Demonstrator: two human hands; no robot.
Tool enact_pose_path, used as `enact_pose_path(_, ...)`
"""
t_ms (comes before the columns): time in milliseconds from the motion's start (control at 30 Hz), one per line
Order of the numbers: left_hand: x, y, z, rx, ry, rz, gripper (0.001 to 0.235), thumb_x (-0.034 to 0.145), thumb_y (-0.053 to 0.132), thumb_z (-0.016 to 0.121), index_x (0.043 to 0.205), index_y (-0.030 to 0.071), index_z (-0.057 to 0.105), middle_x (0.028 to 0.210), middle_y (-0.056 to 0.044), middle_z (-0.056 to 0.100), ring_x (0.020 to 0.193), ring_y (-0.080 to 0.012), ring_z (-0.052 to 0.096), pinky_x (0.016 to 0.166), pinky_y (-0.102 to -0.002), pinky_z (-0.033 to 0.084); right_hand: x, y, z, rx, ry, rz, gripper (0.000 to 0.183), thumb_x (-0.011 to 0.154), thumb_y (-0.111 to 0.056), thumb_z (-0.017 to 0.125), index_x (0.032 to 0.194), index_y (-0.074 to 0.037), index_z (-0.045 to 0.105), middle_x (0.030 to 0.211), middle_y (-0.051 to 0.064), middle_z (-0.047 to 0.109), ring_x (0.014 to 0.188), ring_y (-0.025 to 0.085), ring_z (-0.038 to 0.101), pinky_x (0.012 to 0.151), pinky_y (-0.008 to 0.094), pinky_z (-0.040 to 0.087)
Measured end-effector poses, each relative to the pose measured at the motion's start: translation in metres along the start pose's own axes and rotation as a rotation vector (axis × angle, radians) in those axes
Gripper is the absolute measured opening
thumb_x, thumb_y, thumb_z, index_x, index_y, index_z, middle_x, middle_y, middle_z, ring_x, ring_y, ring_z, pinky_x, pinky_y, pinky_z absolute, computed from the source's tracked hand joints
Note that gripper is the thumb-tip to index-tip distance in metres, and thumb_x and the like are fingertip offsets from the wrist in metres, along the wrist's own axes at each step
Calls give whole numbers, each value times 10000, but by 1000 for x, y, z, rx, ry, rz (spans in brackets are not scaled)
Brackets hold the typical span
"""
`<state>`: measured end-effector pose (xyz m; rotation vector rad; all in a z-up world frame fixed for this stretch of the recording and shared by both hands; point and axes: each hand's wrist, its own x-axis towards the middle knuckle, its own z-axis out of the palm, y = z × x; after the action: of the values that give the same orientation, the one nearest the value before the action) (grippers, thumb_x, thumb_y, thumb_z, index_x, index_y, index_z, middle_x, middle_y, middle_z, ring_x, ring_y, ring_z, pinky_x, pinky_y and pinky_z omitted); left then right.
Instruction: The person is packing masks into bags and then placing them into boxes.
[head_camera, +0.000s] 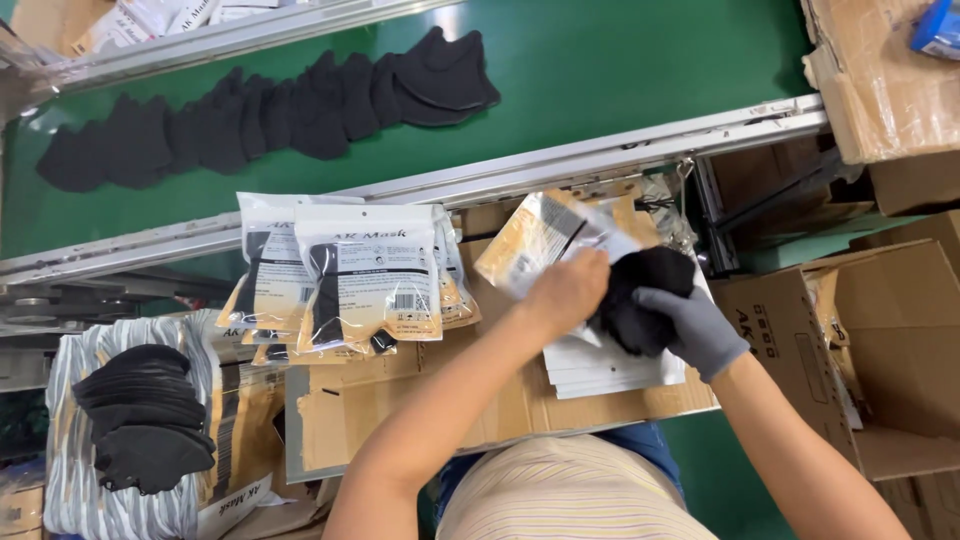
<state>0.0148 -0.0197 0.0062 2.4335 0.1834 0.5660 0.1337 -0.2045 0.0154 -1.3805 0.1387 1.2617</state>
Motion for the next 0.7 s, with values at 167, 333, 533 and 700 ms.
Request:
enact_pose_path(167,-13,42,-7,155,-56,-6,218,892,41,586,1067,-77,640,923,-179,652,679,-326,700,585,-390,581,43,48,-45,-74,-196,-269,336,948,-77,744,1223,30,583,1119,139,655,986,248,630,837,382,542)
enact_pose_path(333,-41,55,3,91,11,84,460,876,56,587,1278,-167,563,942,-179,633,740,-295,711,605,-354,588,-3,43,-4,-46,-228,-253,360,937,-112,687,1267,-25,573,1164,101,645,1054,229,625,886,383,524)
enact_pose_path(533,-66,90,6,8,17,-8,445,954,133,642,1330,-95,572,959,-161,647,762,-294,690,600,-376,576,20,93,-32,283,-187,-136,365,965,-156,595,1311,-39,584,1219,95,654,1113,211,649,963,364,538)
enact_pose_path(700,-71,92,-75,49,198,135,469,882,256,681,1282,14,645,1013,-189,656,921,-345,648,737,-420,557,-80,92,30,-53,-336,83,407,869,-31,601,1274,-10,640,1181,98,703,1049,199,670,816,362,542)
